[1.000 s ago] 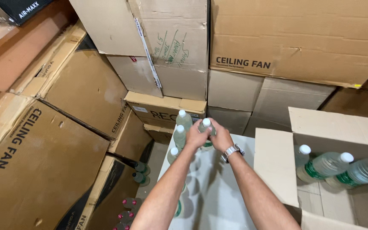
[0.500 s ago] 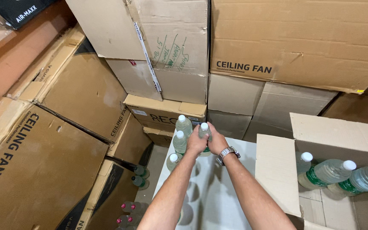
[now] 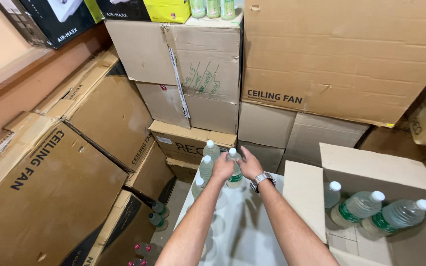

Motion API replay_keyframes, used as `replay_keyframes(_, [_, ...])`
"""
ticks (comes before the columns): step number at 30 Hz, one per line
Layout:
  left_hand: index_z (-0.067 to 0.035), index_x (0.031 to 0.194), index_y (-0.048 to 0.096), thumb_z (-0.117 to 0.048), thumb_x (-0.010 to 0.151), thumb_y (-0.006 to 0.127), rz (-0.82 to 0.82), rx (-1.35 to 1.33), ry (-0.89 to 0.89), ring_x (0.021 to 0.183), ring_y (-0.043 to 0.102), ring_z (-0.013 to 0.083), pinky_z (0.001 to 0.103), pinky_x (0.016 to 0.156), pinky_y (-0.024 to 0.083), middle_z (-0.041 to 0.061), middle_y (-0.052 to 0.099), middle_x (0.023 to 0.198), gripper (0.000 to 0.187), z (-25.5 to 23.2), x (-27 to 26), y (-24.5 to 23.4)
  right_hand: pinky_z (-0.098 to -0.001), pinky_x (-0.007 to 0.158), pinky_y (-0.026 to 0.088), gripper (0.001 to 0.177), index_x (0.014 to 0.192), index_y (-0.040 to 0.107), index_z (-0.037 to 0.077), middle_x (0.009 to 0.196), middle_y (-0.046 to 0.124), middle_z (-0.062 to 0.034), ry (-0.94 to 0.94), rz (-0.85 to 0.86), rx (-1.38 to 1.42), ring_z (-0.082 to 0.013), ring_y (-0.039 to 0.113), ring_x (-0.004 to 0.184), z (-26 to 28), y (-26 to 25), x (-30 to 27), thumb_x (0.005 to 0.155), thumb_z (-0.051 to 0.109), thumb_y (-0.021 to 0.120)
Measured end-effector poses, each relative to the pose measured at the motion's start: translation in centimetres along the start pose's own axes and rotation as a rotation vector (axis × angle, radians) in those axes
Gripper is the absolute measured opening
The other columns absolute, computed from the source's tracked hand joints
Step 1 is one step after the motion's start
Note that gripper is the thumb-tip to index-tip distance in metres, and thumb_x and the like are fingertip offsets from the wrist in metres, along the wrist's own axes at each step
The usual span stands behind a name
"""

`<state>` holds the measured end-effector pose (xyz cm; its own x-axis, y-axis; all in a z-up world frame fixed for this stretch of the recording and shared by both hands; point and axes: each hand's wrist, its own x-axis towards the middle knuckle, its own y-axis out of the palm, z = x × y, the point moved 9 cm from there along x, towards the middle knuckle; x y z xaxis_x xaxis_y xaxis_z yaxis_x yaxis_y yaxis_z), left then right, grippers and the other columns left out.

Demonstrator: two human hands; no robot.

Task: The person places several clear plastic bottles containing liquid into a cardboard box, seals the box with adhesive tape by hand, and then lifts the box to place it on a stack of other boxes.

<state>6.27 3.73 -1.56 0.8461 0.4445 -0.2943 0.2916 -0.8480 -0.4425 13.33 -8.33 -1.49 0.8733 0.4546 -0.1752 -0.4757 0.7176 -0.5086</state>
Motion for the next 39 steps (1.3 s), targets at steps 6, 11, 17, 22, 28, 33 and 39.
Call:
replay_keyframes(6, [-0.004,0.145,0.058,-0.021,0.093,0.067,-0.110,-0.229,0.237,0.136,0.056,0.0370,0.047,0.115,0.046,0.024,0.063,0.141,0.056,-6.6,-4.8,-0.4,-0.0468,0.119,0.042,0.058,0.159,0.038,0.008,0.157,0.043,-0.0265,-0.155,-0.064,0.218,-0.0365,0.046,0.141,5.2,-4.2,-6.0,0.103,0.015,0.051])
replay_keyframes(11, [-0.008,0.149,0.055,-0.024,0.098,0.057,-0.076,-0.250,0.302,0.137,0.057,0.0319,0.045,0.117,0.045,0.020,0.059,0.147,0.054,-12.4,-9.9,1.2,-0.0504,0.119,0.041,0.054,0.158,0.039,0.004,0.155,0.046,-0.0275,-0.252,-0.175,0.227,-0.0395,0.046,0.142,8.9,-10.6,-12.3,0.104,0.006,0.046])
replay_keyframes(17, [-0.011,0.148,0.055,-0.028,0.099,0.054,-0.003,-0.273,0.383,0.134,0.059,0.0306,0.044,0.115,0.047,0.017,0.061,0.146,0.052,-17.9,-15.5,7.0,-0.0508,0.120,0.039,0.051,0.156,0.039,0.000,0.156,0.044,-0.0287,-0.302,-0.292,0.327,-0.0421,0.043,0.144,8.0,-18.4,-18.7,0.105,0.003,0.042])
replay_keyframes(22, [-0.012,0.148,0.056,-0.028,0.100,0.054,0.095,-0.290,0.451,0.133,0.060,0.0324,0.045,0.113,0.049,0.018,0.061,0.145,0.051,-21.5,-18.7,14.4,-0.0489,0.119,0.041,0.051,0.157,0.039,0.003,0.156,0.044,-0.0267,-0.292,-0.396,0.330,-0.0405,0.044,0.143,3.4,-24.8,-22.1,0.106,0.003,0.041])
replay_keyframes(28, [-0.013,0.149,0.055,-0.030,0.101,0.057,0.222,-0.286,0.473,0.131,0.060,0.0343,0.045,0.110,0.050,0.018,0.060,0.146,0.051,-23.7,-20.5,25.6,-0.0497,0.119,0.041,0.050,0.155,0.042,0.003,0.155,0.047,-0.0265,-0.240,-0.518,0.264,-0.0396,0.046,0.142,-2.8,-32.7,-27.1,0.105,0.003,0.042])
replay_keyframes(33, [-0.013,0.147,0.058,-0.032,0.102,0.054,0.295,-0.257,0.472,0.131,0.060,0.0355,0.047,0.109,0.050,0.019,0.064,0.141,0.048,-24.4,-22.2,34.0,-0.0500,0.118,0.042,0.054,0.155,0.045,0.009,0.153,0.048,-0.0293,-0.094,-0.616,0.325,-0.0427,0.045,0.142,-9.9,-37.6,-29.5,0.102,0.008,0.053])
replay_keyframes(39, [-0.021,0.150,0.055,-0.037,0.103,0.051,0.399,-0.133,0.384,0.138,0.055,0.0306,0.045,0.116,0.044,0.011,0.061,0.147,0.049,-22.3,-20.1,44.2,-0.0424,0.124,0.034,0.063,0.154,0.051,0.019,0.158,0.048,-0.0149,0.204,-0.637,0.227,-0.0301,0.042,0.148,-19.6,-41.7,-30.3,0.096,0.037,0.068])
